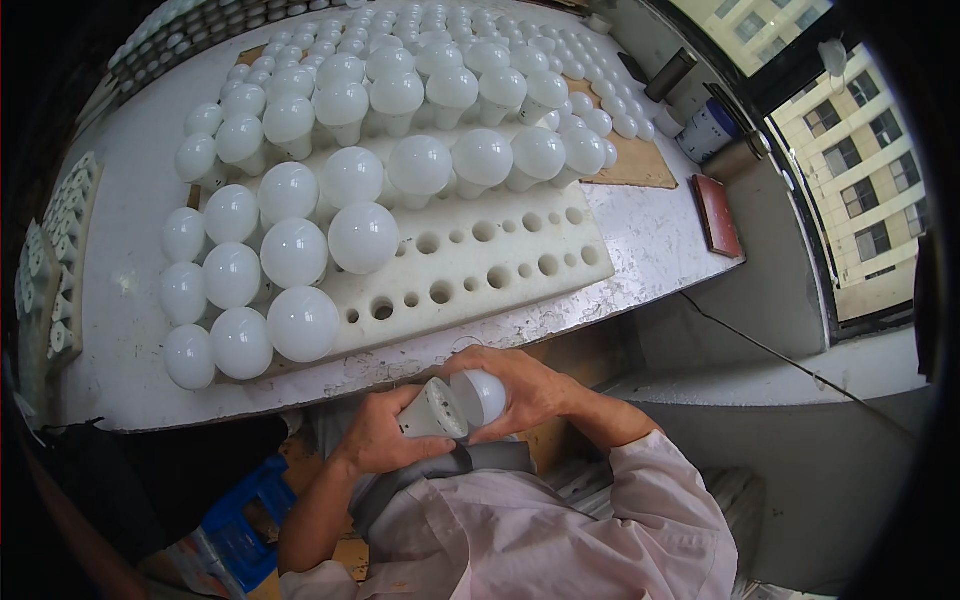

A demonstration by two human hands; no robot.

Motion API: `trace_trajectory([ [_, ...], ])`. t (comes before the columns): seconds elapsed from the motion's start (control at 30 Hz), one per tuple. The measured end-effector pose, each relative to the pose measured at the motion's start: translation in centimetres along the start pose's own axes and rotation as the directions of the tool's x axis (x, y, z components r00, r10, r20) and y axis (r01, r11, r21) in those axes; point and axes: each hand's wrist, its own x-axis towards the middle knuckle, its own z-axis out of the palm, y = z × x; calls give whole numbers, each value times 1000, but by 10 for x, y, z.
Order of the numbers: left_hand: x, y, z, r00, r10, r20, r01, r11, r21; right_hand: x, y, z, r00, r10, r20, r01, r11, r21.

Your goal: The person assembles light bulbs by attaching round diffuser caps onto bulb bases by hand and placing the completed bulbs into holes on a foam tray.

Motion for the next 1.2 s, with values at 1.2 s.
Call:
trace_trajectory([
  [1.2,8,-7,2,998,43,-36,-53,918,-394,-1,3,-4,844,-258,-470,242,965,-96],
])
